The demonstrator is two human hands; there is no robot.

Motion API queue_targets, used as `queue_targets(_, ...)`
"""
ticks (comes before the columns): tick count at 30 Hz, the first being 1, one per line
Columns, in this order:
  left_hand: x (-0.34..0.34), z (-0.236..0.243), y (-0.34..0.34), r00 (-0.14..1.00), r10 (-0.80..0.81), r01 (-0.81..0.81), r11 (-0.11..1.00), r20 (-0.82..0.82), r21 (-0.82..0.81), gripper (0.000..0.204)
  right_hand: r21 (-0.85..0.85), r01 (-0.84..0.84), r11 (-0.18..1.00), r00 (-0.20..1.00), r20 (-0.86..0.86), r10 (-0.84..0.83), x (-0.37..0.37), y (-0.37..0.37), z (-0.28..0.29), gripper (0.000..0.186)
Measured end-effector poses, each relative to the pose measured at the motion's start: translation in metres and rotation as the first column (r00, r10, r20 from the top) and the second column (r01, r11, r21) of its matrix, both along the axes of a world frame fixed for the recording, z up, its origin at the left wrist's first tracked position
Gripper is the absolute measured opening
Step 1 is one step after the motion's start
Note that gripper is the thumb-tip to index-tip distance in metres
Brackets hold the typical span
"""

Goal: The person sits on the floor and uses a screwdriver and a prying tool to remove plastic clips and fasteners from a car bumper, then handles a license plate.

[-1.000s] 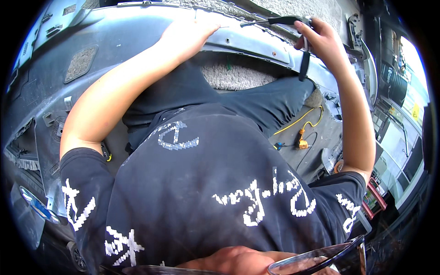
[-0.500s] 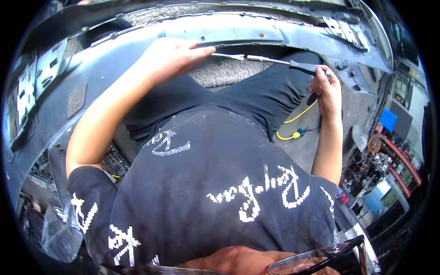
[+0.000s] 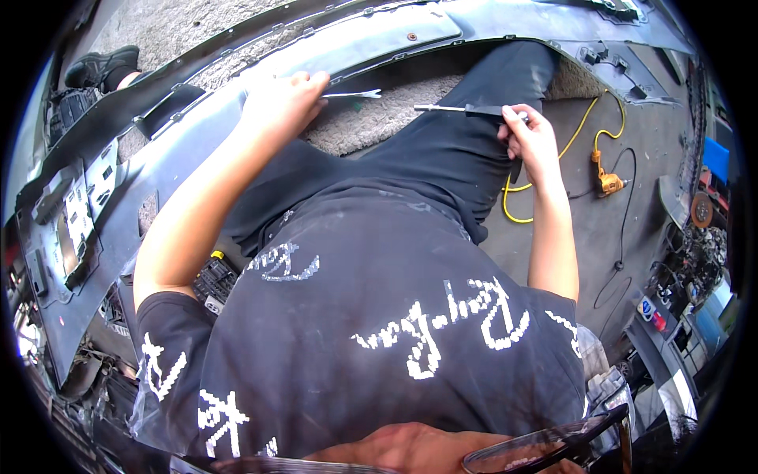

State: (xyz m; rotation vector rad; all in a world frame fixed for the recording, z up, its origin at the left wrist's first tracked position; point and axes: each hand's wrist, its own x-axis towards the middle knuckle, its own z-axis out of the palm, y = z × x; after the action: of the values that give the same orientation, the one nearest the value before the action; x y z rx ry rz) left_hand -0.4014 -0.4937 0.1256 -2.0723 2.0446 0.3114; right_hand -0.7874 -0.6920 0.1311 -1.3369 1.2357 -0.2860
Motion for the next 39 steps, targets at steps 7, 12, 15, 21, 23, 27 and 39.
queue_targets(7,0.016,-0.031,0.003,0.987,-0.032,0.035,0.999,0.158,-0.017,0.017,0.201,0.061,0.978,0.987,0.136,-0.089,-0.011,0.001,-0.043,0.03)
queue_targets(12,0.02,-0.035,0.009,0.984,-0.07,0.066,0.997,0.163,0.027,0.015,0.161,0.035,0.986,0.987,0.15,-0.06,-0.012,0.004,-0.045,0.031)
queue_targets(15,0.021,-0.03,0.003,0.981,-0.089,0.078,0.994,0.175,0.072,0.014,0.151,0.04,0.988,0.983,0.169,-0.065,-0.015,0.004,-0.048,0.032)
queue_targets(21,0.043,-0.008,0.012,0.999,-0.039,0.035,0.995,0.032,0.095,0.024,0.163,0.064,0.984,0.982,0.166,-0.092,-0.02,0.01,-0.051,0.033)
queue_targets(23,0.049,0.004,0.018,0.999,-0.027,0.023,0.993,0.033,0.119,0.025,0.169,0.06,0.984,0.983,0.16,-0.087,-0.021,0.008,-0.052,0.033)
queue_targets(27,0.065,0.045,0.02,0.997,-0.071,0.059,0.973,0.043,0.222,0.028,0.184,0.05,0.982,0.984,0.156,-0.079,-0.03,0.004,-0.051,0.033)
queue_targets(39,0.095,0.073,0.072,0.991,-0.108,0.08,0.949,0.078,0.306,0.019,0.227,-0.141,0.964,0.989,-0.003,0.146,-0.022,0.0,-0.016,0.029)
